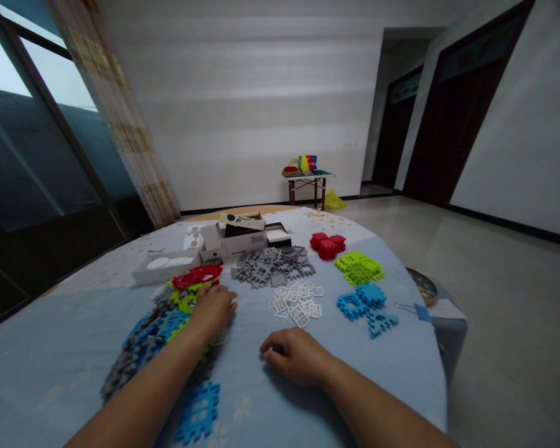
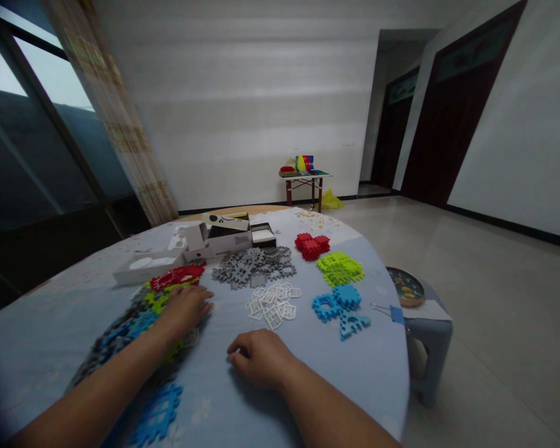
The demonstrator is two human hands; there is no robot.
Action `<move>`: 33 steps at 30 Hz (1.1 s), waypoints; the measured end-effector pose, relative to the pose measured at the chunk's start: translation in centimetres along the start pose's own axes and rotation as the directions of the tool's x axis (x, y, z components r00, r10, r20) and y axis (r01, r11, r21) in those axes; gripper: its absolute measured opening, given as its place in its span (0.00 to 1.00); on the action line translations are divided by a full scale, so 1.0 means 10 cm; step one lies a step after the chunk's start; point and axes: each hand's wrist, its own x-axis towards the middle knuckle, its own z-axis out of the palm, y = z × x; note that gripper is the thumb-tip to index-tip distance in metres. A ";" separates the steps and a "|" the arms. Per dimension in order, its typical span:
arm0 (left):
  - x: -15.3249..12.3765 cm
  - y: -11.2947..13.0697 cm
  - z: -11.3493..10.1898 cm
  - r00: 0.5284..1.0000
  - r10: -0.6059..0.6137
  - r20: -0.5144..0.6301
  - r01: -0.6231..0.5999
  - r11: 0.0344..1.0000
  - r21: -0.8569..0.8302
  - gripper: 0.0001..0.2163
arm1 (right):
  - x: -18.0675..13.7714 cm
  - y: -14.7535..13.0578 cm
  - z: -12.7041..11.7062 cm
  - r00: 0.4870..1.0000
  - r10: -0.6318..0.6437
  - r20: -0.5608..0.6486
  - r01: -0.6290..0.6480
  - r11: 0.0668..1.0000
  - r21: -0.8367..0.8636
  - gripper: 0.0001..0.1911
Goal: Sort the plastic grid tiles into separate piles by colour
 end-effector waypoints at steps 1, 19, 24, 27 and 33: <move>0.00 -0.02 0.02 1.000 0.012 0.015 -0.012 1.000 0.020 0.13 | 0.00 0.00 0.00 1.000 0.003 0.003 -0.003 1.000 -0.002 0.14; 0.16 -0.03 0.06 0.966 -0.096 0.240 0.065 0.989 0.132 0.15 | -0.01 -0.01 -0.01 0.999 0.039 0.014 -0.039 0.999 -0.003 0.14; 0.19 0.02 -0.06 0.946 -0.101 0.307 0.054 0.986 0.158 0.17 | 0.00 0.02 0.01 1.000 0.023 0.006 -0.023 1.000 0.014 0.14; 0.19 0.06 -0.11 0.934 -0.098 0.342 0.042 0.985 0.168 0.16 | 0.00 0.04 0.03 0.999 0.038 0.010 -0.038 0.999 0.025 0.15; 0.19 0.09 -0.16 0.913 -0.132 0.387 0.067 0.982 0.176 0.17 | 0.00 0.05 0.03 0.999 0.045 0.023 -0.046 0.999 0.028 0.15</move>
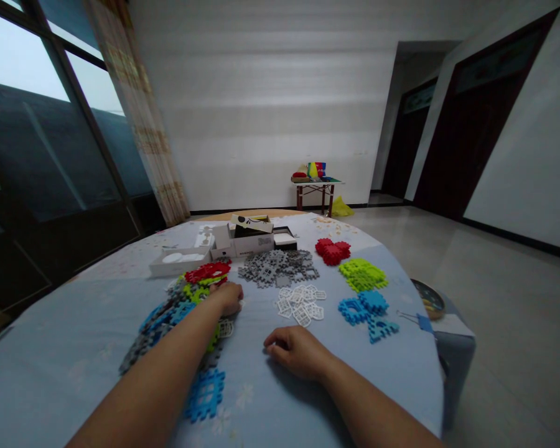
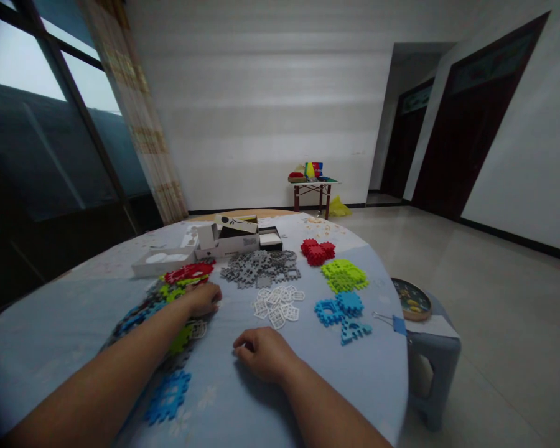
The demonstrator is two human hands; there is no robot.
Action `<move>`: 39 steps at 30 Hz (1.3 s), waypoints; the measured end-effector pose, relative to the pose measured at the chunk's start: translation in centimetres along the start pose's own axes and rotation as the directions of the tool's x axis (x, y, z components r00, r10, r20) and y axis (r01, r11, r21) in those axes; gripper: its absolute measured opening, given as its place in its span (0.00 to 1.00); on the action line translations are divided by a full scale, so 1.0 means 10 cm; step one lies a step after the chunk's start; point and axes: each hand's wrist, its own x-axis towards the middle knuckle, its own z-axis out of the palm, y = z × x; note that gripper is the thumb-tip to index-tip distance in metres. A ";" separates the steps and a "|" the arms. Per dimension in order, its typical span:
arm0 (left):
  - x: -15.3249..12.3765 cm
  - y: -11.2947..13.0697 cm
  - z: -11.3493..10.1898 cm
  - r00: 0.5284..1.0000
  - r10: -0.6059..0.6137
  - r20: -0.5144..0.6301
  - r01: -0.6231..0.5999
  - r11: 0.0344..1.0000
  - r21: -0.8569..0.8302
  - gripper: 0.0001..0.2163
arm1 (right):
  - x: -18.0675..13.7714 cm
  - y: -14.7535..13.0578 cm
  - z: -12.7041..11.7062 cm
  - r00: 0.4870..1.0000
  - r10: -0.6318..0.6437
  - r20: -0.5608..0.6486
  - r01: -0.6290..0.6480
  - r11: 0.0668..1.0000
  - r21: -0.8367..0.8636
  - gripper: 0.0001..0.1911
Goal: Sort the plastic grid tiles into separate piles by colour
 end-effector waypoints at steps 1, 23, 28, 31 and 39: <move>0.00 0.00 0.00 1.000 -0.002 0.008 0.002 1.000 -0.001 0.18 | 0.00 0.00 0.00 1.000 -0.003 -0.001 0.003 1.000 0.002 0.15; 0.04 -0.21 -0.01 0.994 0.071 -0.084 -0.099 0.903 -0.418 0.10 | -0.02 -0.06 -0.01 1.000 -0.004 -0.008 0.004 1.000 0.018 0.14; -0.17 -0.20 0.12 0.965 0.084 -0.249 -0.231 0.723 -0.652 0.10 | -0.01 -0.06 -0.01 1.000 -0.003 0.004 0.003 1.000 -0.009 0.14; -0.18 0.05 0.22 0.959 0.066 -0.275 -0.261 0.581 -0.771 0.14 | 0.00 -0.05 0.00 1.000 -0.003 -0.001 0.003 1.000 -0.006 0.14; -0.29 0.49 0.04 0.880 -0.024 -0.475 -0.428 0.392 -0.814 0.20 | -0.01 -0.03 0.00 1.000 0.008 0.019 -0.009 0.999 0.046 0.13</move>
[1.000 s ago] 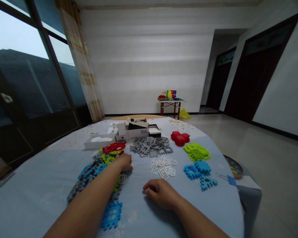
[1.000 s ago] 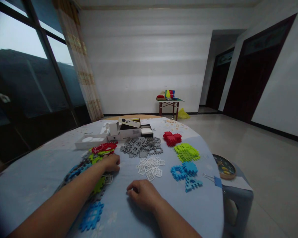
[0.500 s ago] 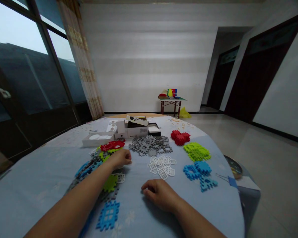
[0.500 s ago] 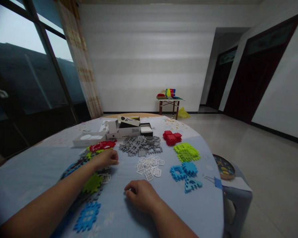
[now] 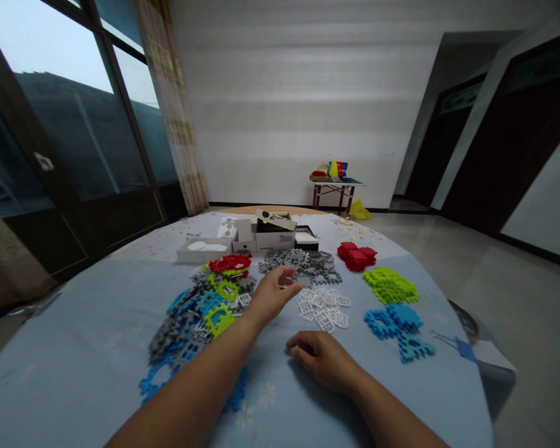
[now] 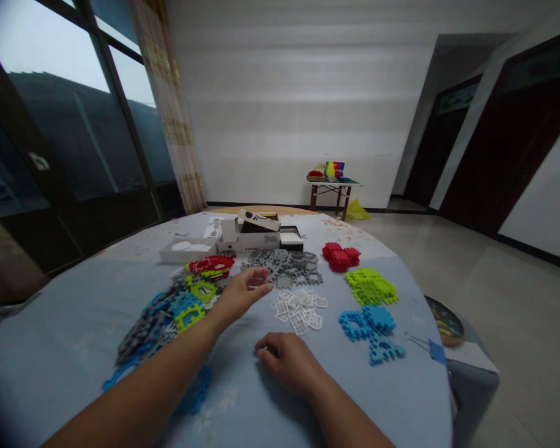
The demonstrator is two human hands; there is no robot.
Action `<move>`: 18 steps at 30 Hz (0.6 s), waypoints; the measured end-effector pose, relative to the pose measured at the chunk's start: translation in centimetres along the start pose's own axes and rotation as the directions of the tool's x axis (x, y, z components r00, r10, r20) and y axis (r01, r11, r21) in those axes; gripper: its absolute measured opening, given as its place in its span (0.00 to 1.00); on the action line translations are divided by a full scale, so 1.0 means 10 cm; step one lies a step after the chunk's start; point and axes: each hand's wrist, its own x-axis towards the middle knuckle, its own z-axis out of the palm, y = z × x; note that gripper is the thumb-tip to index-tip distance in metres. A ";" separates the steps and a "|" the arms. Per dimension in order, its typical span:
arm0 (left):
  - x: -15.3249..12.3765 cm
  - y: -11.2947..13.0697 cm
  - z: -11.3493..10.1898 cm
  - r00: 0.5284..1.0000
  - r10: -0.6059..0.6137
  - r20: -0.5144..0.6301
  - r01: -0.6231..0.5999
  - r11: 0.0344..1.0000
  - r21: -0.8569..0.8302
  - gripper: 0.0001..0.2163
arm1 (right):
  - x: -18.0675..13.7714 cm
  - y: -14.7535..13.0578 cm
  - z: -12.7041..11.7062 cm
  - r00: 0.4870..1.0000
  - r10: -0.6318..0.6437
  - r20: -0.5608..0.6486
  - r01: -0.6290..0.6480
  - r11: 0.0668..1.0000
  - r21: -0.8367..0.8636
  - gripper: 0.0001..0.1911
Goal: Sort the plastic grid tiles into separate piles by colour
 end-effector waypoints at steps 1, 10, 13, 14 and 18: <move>-0.02 -0.02 -0.09 0.999 0.018 -0.033 -0.017 0.999 0.040 0.19 | 0.00 0.00 0.00 1.000 0.008 0.003 -0.008 1.000 -0.003 0.13; 0.18 -0.65 -1.10 0.965 0.019 -0.261 0.141 0.803 0.579 0.19 | 0.01 0.03 0.05 1.000 0.015 -0.026 -0.016 0.999 -0.037 0.13; 0.36 -0.76 -1.20 0.976 -0.027 -0.218 0.176 0.688 0.704 0.24 | 0.01 0.02 0.05 0.999 0.022 -0.027 -0.023 0.999 -0.031 0.12; 0.41 -0.79 -1.22 0.978 -0.054 -0.199 0.186 0.652 0.735 0.26 | 0.01 0.02 0.05 0.999 0.022 -0.027 -0.022 0.999 -0.025 0.12; 0.56 -0.87 -1.25 0.974 -0.180 -0.135 0.213 0.542 0.813 0.31 | 0.01 0.01 0.05 0.999 0.023 -0.023 -0.023 1.000 -0.003 0.12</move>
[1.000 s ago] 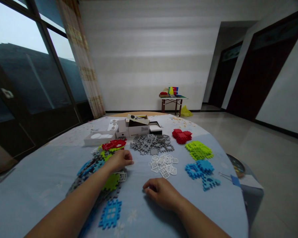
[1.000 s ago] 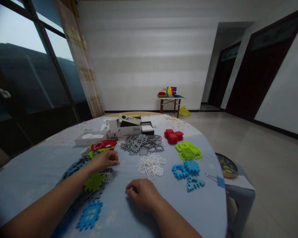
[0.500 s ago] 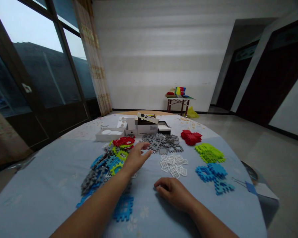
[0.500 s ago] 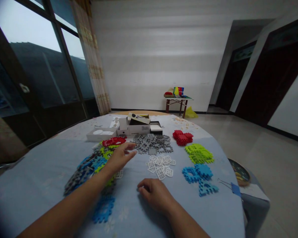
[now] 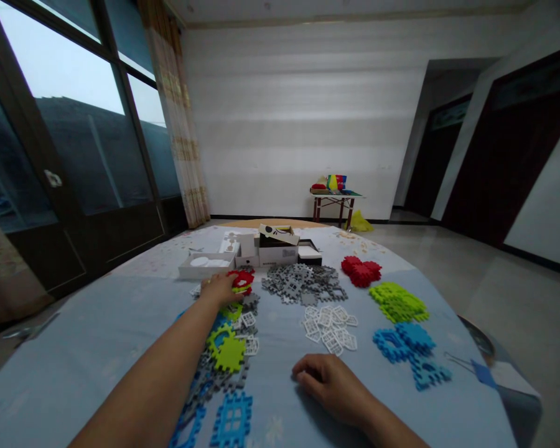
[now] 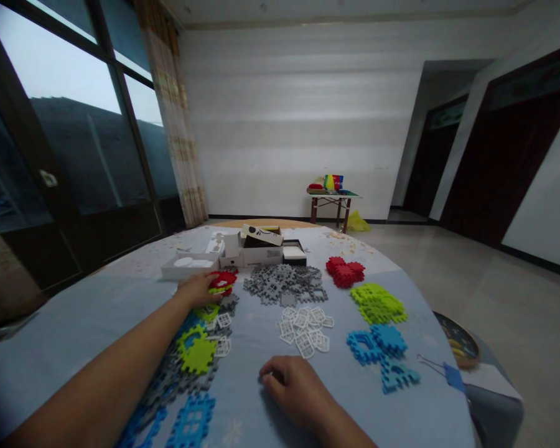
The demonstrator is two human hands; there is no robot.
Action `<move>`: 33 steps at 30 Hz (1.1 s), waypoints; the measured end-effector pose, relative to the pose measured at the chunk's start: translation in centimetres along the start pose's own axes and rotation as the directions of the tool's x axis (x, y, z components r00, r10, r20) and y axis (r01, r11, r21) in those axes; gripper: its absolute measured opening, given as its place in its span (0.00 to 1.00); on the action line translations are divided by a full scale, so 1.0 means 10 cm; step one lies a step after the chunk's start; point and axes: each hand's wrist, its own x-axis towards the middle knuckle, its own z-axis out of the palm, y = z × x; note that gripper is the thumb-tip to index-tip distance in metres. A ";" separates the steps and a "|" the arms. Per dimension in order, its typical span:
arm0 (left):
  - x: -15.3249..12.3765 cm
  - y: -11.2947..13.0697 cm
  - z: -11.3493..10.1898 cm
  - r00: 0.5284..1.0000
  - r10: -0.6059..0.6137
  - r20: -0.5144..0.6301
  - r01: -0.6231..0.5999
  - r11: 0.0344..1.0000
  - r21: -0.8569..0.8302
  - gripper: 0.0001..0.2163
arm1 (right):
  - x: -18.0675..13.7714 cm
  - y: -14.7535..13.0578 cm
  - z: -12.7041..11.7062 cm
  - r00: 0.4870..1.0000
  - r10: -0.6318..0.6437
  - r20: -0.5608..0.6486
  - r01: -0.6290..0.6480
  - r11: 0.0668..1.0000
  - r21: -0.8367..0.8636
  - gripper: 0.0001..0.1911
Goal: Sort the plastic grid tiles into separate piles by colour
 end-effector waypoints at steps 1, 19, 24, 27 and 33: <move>0.02 -0.01 0.00 1.000 0.006 0.020 -0.006 1.000 0.019 0.30 | 0.00 0.00 0.00 1.000 0.001 0.001 -0.001 1.000 0.001 0.12; -1.08 -0.41 -0.34 0.974 0.226 -0.027 -0.226 0.974 0.033 0.19 | -0.01 -0.01 -0.01 1.000 -0.010 0.020 0.011 1.000 -0.011 0.12; -1.33 -0.56 -0.36 0.968 0.233 0.094 -0.227 0.971 -0.075 0.22 | -0.01 0.00 -0.01 1.000 -0.013 0.021 0.013 1.000 -0.014 0.12; -1.41 -0.63 -0.36 0.960 0.232 0.159 -0.202 0.962 -0.186 0.28 | -0.01 0.00 -0.01 1.000 -0.008 0.020 0.008 1.000 -0.028 0.13; -1.38 -0.74 -0.17 0.991 0.132 0.008 -0.123 0.942 -0.312 0.37 | -0.02 -0.02 -0.03 1.000 -0.007 0.016 0.007 1.000 -0.019 0.13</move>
